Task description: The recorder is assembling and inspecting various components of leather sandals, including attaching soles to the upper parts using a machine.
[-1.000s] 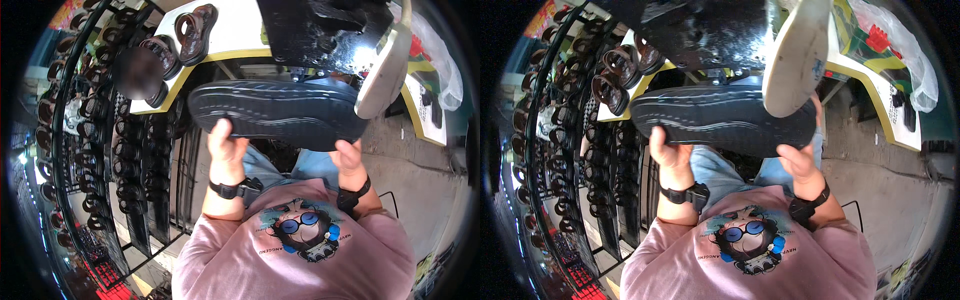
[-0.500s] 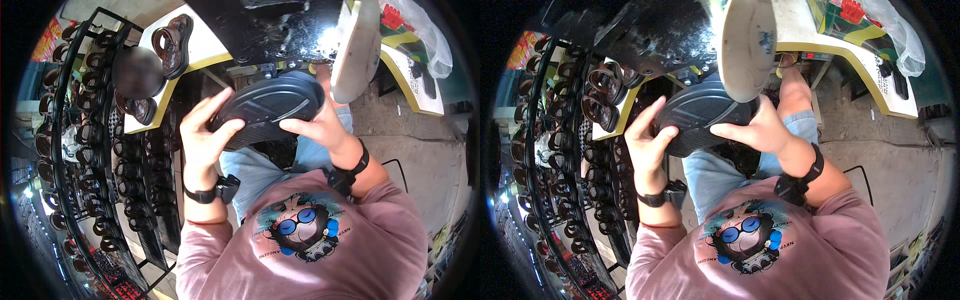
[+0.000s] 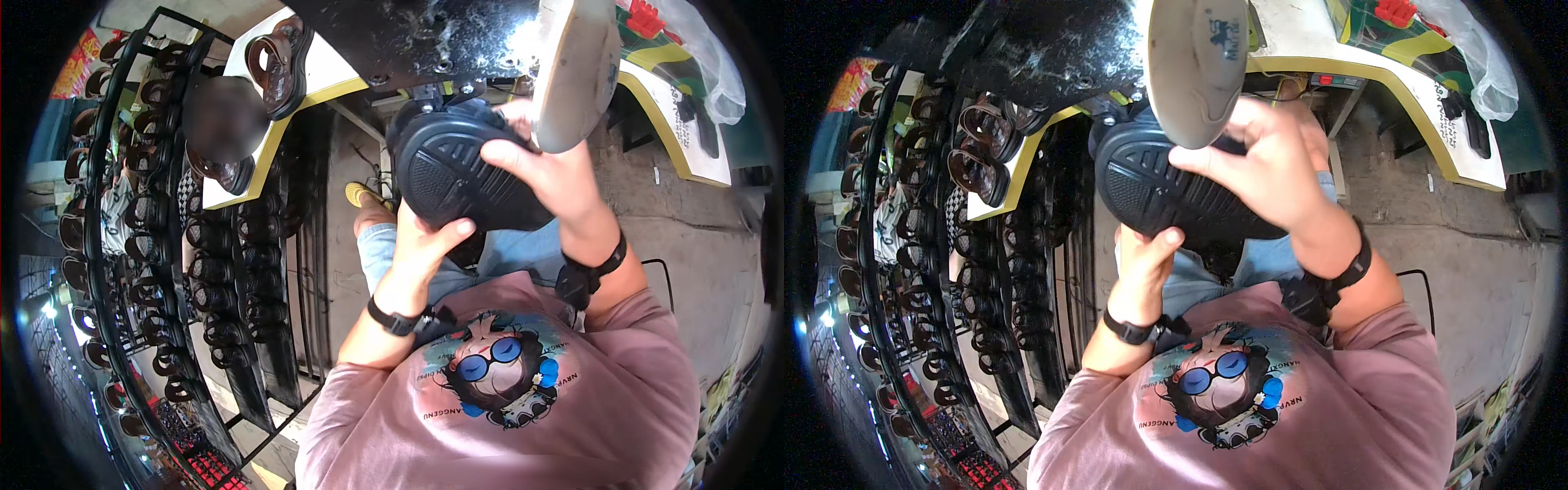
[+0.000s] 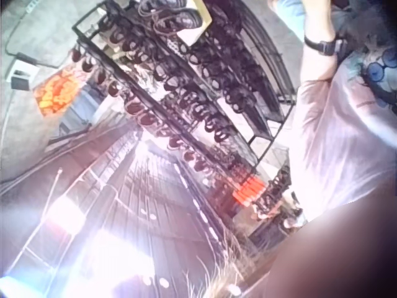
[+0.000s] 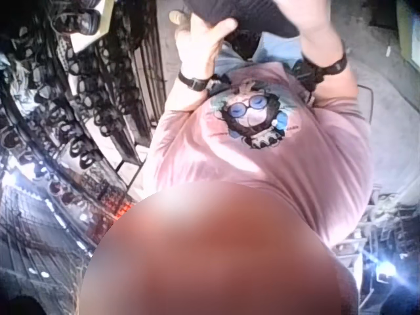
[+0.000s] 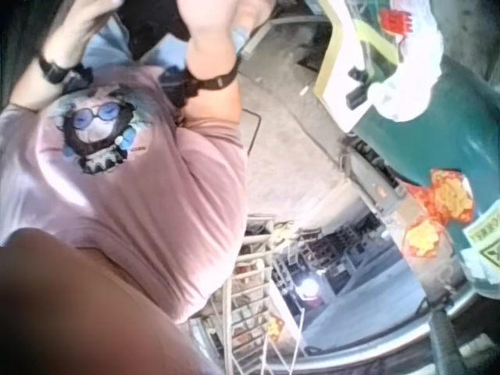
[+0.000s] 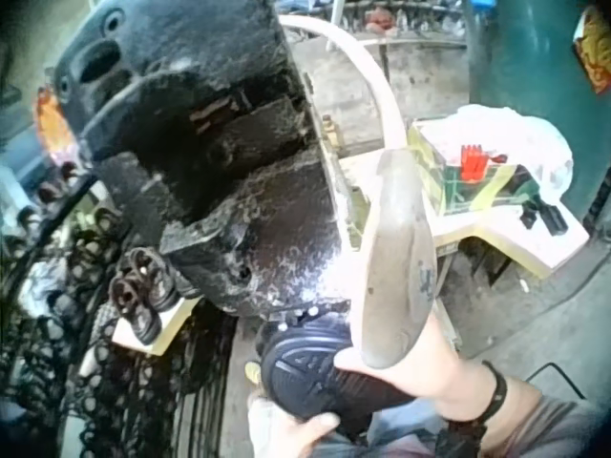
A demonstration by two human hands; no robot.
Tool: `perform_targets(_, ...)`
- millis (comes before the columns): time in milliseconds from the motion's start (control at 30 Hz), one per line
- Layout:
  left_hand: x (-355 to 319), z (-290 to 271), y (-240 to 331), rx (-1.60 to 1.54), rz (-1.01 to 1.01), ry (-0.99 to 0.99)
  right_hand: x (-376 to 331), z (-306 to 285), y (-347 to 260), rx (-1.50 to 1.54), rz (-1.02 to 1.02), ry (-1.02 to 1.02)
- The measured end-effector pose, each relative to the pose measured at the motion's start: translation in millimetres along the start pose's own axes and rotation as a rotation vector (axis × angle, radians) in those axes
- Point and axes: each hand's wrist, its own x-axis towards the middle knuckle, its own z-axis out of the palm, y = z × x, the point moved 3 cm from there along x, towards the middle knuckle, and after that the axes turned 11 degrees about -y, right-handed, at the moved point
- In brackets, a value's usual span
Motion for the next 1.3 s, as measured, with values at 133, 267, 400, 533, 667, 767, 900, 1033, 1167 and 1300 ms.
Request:
perform_targets(133,21.2,8.0,21.5,0.006,-0.212,-0.047,19.4,-7.0,-23.7,-0.304,0.145,-0.017)
perform_targets(267,24.6,5.6,0.9,-0.156,0.013,0.011,23.7,2.2,-21.5,-0.798,-0.027,0.089)
perform_targets(400,13.9,1.7,0.3,-0.345,0.089,0.139,-5.8,25.6,-29.0,-0.971,-0.393,0.164)
perform_targets(533,15.3,1.0,9.8,-0.365,0.167,0.132,-66.9,56.9,33.4,-0.753,-0.528,-0.797)
perform_targets(667,10.9,-20.4,2.4,-0.505,0.272,0.148,-73.2,-6.1,73.8,0.242,0.373,-0.235)
perform_targets(767,14.0,-19.7,-0.4,-0.591,0.255,0.191,-61.4,-19.3,53.3,0.316,-0.151,-0.001)
perform_targets(900,6.0,-30.5,7.0,0.119,0.195,0.284,-43.0,2.5,37.4,0.161,-0.054,0.028)
perform_targets(1033,15.2,-46.5,27.0,-0.618,0.273,0.116,-32.7,31.9,38.0,0.229,0.000,0.016)
perform_targets(1167,19.8,-68.4,76.6,-0.179,0.288,0.327,-19.6,51.0,44.3,0.234,0.006,0.014)
perform_targets(1300,17.7,-57.7,136.5,0.913,0.367,0.654,-4.3,72.2,53.4,0.076,0.010,-0.093)
